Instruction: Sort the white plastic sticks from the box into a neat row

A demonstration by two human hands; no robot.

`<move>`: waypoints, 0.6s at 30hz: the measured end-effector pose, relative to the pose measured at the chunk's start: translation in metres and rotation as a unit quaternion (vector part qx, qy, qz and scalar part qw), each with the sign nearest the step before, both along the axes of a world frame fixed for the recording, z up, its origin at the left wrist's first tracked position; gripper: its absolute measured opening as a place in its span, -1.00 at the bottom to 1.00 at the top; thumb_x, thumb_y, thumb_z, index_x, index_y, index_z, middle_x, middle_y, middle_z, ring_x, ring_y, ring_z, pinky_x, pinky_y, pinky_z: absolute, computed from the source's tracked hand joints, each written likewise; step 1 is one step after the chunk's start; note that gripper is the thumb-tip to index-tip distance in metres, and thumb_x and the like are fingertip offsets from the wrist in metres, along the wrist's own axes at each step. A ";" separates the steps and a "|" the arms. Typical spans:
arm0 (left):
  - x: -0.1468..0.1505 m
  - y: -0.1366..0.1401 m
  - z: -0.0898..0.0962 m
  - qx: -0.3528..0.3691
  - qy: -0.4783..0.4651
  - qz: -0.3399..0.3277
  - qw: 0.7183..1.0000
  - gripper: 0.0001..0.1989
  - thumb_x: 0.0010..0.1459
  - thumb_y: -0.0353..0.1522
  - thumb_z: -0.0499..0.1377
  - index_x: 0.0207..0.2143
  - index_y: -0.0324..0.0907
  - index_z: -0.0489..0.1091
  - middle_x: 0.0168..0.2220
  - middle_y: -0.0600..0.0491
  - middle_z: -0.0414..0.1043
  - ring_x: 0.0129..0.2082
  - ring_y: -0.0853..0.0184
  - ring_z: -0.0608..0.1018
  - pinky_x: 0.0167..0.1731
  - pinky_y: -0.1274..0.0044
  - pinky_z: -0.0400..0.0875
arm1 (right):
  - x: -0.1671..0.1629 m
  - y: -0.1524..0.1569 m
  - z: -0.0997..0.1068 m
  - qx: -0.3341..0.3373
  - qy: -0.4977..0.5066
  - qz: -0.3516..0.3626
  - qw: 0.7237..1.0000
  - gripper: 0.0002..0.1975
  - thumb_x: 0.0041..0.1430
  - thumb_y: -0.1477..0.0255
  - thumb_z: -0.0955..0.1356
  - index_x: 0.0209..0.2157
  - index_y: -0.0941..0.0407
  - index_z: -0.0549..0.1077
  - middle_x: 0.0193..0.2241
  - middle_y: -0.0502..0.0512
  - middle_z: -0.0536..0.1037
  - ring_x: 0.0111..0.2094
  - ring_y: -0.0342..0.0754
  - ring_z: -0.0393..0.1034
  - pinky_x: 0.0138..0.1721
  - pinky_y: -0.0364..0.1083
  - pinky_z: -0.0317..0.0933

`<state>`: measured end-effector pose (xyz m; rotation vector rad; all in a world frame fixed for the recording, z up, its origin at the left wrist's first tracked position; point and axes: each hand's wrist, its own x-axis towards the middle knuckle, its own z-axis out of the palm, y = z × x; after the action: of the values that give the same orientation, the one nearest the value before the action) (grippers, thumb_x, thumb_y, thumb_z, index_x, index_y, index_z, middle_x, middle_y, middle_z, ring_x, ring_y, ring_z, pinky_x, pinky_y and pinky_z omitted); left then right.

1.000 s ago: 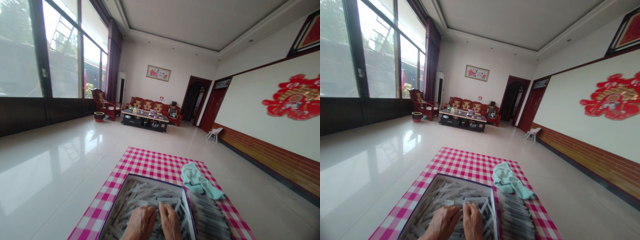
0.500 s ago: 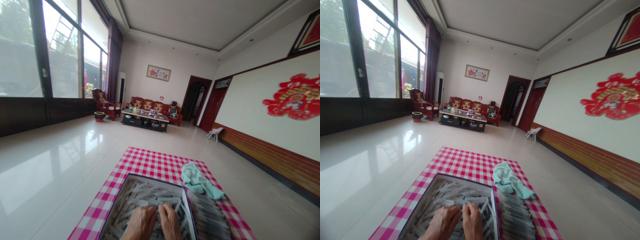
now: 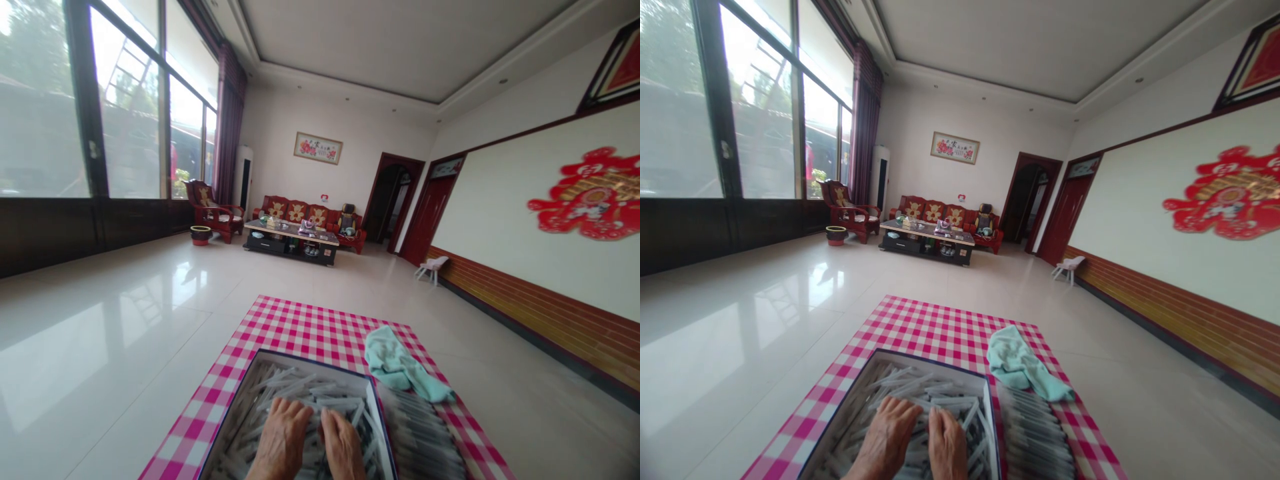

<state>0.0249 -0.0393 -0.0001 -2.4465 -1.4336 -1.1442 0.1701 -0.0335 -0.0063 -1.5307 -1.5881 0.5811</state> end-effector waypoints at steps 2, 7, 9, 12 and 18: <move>-0.001 0.001 0.001 0.043 -0.002 0.009 0.999 -0.75 0.12 -0.51 -0.01 -0.32 -0.10 0.42 -0.35 0.02 0.49 -0.33 0.23 0.50 -0.29 0.36 0.39 | 0.000 -0.001 0.003 -0.010 0.018 0.009 1.000 -0.46 0.13 -0.04 0.10 -0.63 0.05 0.31 -0.64 0.06 0.43 -0.56 -0.03 0.29 -0.48 -0.11 0.15; -0.007 0.004 -0.004 0.115 -0.099 0.092 0.984 -0.72 0.21 -0.41 0.01 -0.05 -0.16 0.36 -0.04 -0.12 0.43 -0.01 0.15 0.46 -0.10 0.32 0.41 | 0.004 -0.001 0.009 -0.049 0.109 -0.013 0.993 -0.50 0.11 -0.03 0.15 -0.57 0.08 0.38 -0.61 0.05 0.44 -0.52 -0.01 0.34 -0.44 -0.11 0.21; -0.009 0.005 -0.007 0.057 -0.167 0.099 0.979 -0.78 0.25 -0.32 0.00 -0.17 -0.15 0.41 -0.21 -0.06 0.49 -0.19 0.25 0.55 -0.22 0.43 0.46 | 0.005 -0.001 0.010 -0.058 0.154 -0.003 0.986 -0.51 0.12 -0.01 0.16 -0.51 0.10 0.42 -0.55 0.08 0.49 -0.47 0.00 0.38 -0.40 -0.11 0.25; -0.010 0.006 -0.007 -0.027 -0.250 0.085 0.964 -0.70 0.27 -0.20 -0.02 -0.23 -0.14 0.43 -0.34 0.00 0.53 -0.35 0.30 0.58 -0.34 0.51 0.48 | 0.001 -0.006 0.014 -0.055 0.159 0.064 0.984 -0.56 0.16 0.06 0.20 -0.47 0.12 0.44 -0.51 0.07 0.51 -0.44 -0.02 0.39 -0.39 -0.13 0.25; -0.012 0.003 0.001 -0.144 -0.322 0.046 0.934 -0.62 0.19 -0.13 0.04 -0.09 -0.16 0.38 -0.50 0.13 0.49 -0.55 0.36 0.53 -0.48 0.57 0.42 | -0.013 -0.022 0.024 0.002 0.041 0.164 0.986 -0.80 0.16 0.36 0.28 -0.46 0.12 0.45 -0.47 0.02 0.49 -0.40 -0.07 0.37 -0.35 -0.15 0.23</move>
<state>0.0125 -0.0361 0.0013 -2.2284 -1.9744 -1.9602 0.1568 -0.0558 0.0179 -1.2323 -1.7879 0.8101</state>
